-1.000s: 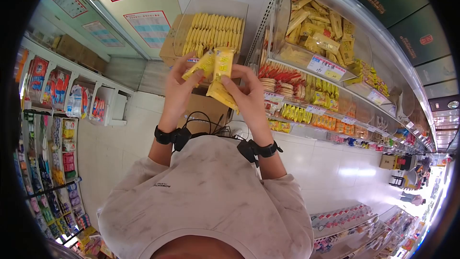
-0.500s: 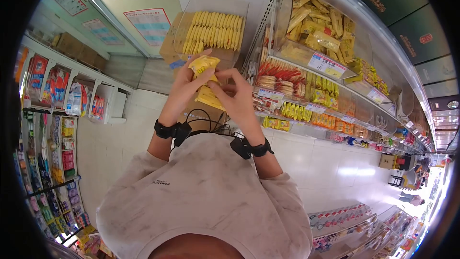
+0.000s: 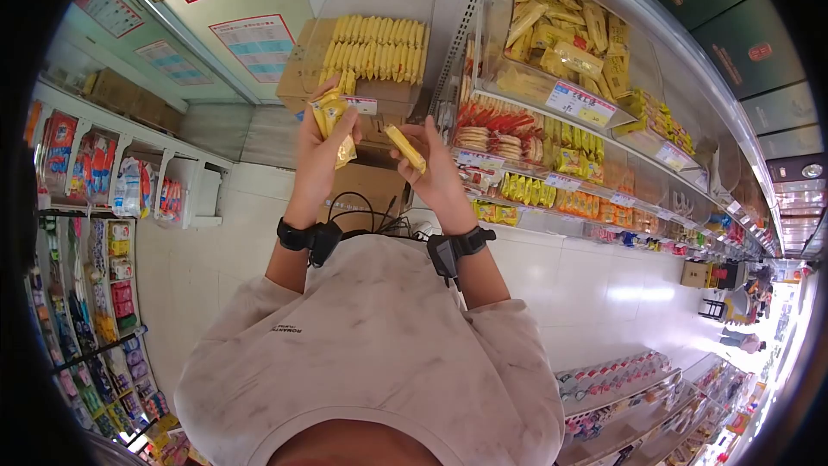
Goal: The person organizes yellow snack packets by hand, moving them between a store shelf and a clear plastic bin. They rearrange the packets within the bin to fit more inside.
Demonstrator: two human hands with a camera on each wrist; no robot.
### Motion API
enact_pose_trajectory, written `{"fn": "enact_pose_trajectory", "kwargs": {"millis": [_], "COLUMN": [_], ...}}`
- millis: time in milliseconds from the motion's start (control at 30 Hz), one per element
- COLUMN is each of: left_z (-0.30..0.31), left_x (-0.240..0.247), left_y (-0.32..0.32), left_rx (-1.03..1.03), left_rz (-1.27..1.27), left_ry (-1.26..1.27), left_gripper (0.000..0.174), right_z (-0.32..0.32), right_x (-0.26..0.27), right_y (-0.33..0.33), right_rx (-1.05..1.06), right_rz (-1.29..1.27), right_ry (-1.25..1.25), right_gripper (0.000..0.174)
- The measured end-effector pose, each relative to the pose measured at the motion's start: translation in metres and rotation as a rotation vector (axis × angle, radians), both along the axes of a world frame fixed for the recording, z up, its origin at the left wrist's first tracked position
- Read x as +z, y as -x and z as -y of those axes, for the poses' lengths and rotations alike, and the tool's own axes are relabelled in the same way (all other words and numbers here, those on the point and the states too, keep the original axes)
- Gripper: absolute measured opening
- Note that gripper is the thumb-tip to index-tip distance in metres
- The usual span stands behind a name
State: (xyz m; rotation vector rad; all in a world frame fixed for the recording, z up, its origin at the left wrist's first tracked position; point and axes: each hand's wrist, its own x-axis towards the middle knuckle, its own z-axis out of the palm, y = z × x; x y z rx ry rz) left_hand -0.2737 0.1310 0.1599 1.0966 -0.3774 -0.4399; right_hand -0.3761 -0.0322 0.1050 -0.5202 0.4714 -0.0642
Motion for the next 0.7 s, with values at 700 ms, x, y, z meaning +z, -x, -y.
{"fn": "enact_pose_trajectory", "kwargs": {"millis": [700], "left_z": [0.006], "left_x": [-0.038], "left_y": [-0.009], "left_rx": [-0.144], "left_rz": [-0.341], "left_ry": [0.064], "left_gripper": [0.047], "right_z": [0.009], "right_x": [0.029], "right_y": [0.003], "right_rx": [-0.050], "right_rz": [0.125], "right_ry": [0.760], "right_gripper": [0.029]}}
